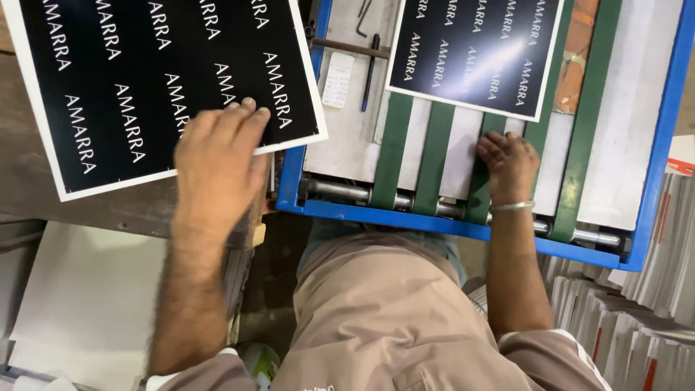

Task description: The person sorts printed sheets from a stack and places them onto a conveyor belt machine by hand.

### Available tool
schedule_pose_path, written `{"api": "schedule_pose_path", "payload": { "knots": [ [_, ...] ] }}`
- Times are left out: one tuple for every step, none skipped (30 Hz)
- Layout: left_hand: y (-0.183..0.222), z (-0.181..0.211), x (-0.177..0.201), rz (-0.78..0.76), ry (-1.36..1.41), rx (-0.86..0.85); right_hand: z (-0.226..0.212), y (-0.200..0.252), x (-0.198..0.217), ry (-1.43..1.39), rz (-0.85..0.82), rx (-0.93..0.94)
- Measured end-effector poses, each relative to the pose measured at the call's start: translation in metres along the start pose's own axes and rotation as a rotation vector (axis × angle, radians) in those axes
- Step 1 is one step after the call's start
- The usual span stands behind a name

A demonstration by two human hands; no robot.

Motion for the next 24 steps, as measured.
{"api": "schedule_pose_path", "payload": {
  "knots": [
    [-0.001, -0.007, 0.006, -0.012, 0.07, 0.01, -0.001, 0.013, -0.01, 0.013, -0.018, -0.015],
    [-0.001, -0.011, 0.009, -0.026, 0.142, 0.022, -0.001, 0.029, -0.022, 0.034, -0.079, -0.041],
    [-0.001, -0.01, 0.012, 0.002, 0.126, 0.033, -0.002, 0.046, -0.037, 0.055, -0.14, -0.067],
    [-0.004, -0.007, 0.015, 0.032, 0.105, 0.037, -0.003, 0.065, -0.055, 0.069, -0.203, -0.09],
    [-0.008, -0.001, 0.018, 0.062, 0.084, 0.042, -0.008, 0.085, -0.076, 0.082, -0.324, -0.097],
    [-0.015, 0.011, 0.004, -0.047, 0.018, 0.065, -0.012, 0.105, -0.095, 0.094, -0.444, -0.104],
    [-0.023, 0.029, -0.014, -0.156, -0.048, 0.087, -0.015, 0.124, -0.112, 0.086, -0.537, -0.101],
    [-0.031, 0.058, -0.031, -0.201, -0.048, -0.051, -0.016, 0.142, -0.131, 0.081, -0.633, -0.096],
    [-0.036, 0.087, -0.047, -0.246, -0.048, -0.19, -0.018, 0.156, -0.145, 0.077, -0.728, -0.09],
    [-0.037, 0.114, -0.053, -0.149, -0.104, -0.234, -0.02, 0.163, -0.154, 0.003, -0.71, -0.076],
    [-0.035, 0.135, -0.055, -0.053, -0.16, -0.278, -0.017, 0.165, -0.161, -0.071, -0.692, -0.061],
    [-0.033, 0.141, -0.06, -0.048, -0.09, -0.27, -0.015, 0.165, -0.162, -0.143, -0.669, -0.051],
    [-0.031, 0.144, -0.063, -0.042, -0.02, -0.261, -0.012, 0.16, -0.155, -0.142, -0.59, -0.029],
    [-0.028, 0.144, -0.063, -0.038, 0.049, -0.252, -0.011, 0.149, -0.146, -0.141, -0.509, -0.008],
    [-0.024, 0.137, -0.06, -0.047, 0.048, -0.231, -0.012, 0.135, -0.133, -0.141, -0.428, 0.012],
    [-0.02, 0.123, -0.054, -0.054, 0.045, -0.212, -0.014, 0.121, -0.118, -0.143, -0.373, 0.039],
    [-0.017, 0.109, -0.047, -0.061, 0.042, -0.192, -0.019, 0.106, -0.099, -0.145, -0.317, 0.067],
    [-0.017, 0.092, -0.04, -0.053, -0.012, -0.149, -0.022, 0.094, -0.078, -0.145, -0.271, 0.084],
    [-0.017, 0.076, -0.034, -0.045, -0.066, -0.106, -0.024, 0.082, -0.056, -0.146, -0.225, 0.101],
    [-0.015, 0.059, -0.029, -0.046, -0.118, -0.052, -0.025, 0.071, -0.034, -0.135, -0.181, 0.132],
    [-0.013, 0.042, -0.025, -0.046, -0.171, 0.001, -0.024, 0.06, -0.014, -0.123, -0.136, 0.163],
    [-0.011, 0.032, -0.021, -0.023, -0.201, -0.01, -0.024, 0.052, 0.008, -0.089, -0.071, 0.194],
    [-0.009, 0.024, -0.019, 0.0, -0.231, -0.022, -0.021, 0.045, 0.029, -0.055, -0.007, 0.224],
    [-0.007, 0.02, -0.018, 0.025, -0.26, -0.036, -0.016, 0.04, 0.046, -0.022, 0.059, 0.257]
  ]
}}
Point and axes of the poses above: each hand's wrist, its own y-axis away from the middle knuckle, its own x-axis out of the back of the hand, z = x × y, the point moved 6 cm from there along -y, towards the middle knuckle, and after that the axes turned 1 degree about -x, right-handed, at the moved point
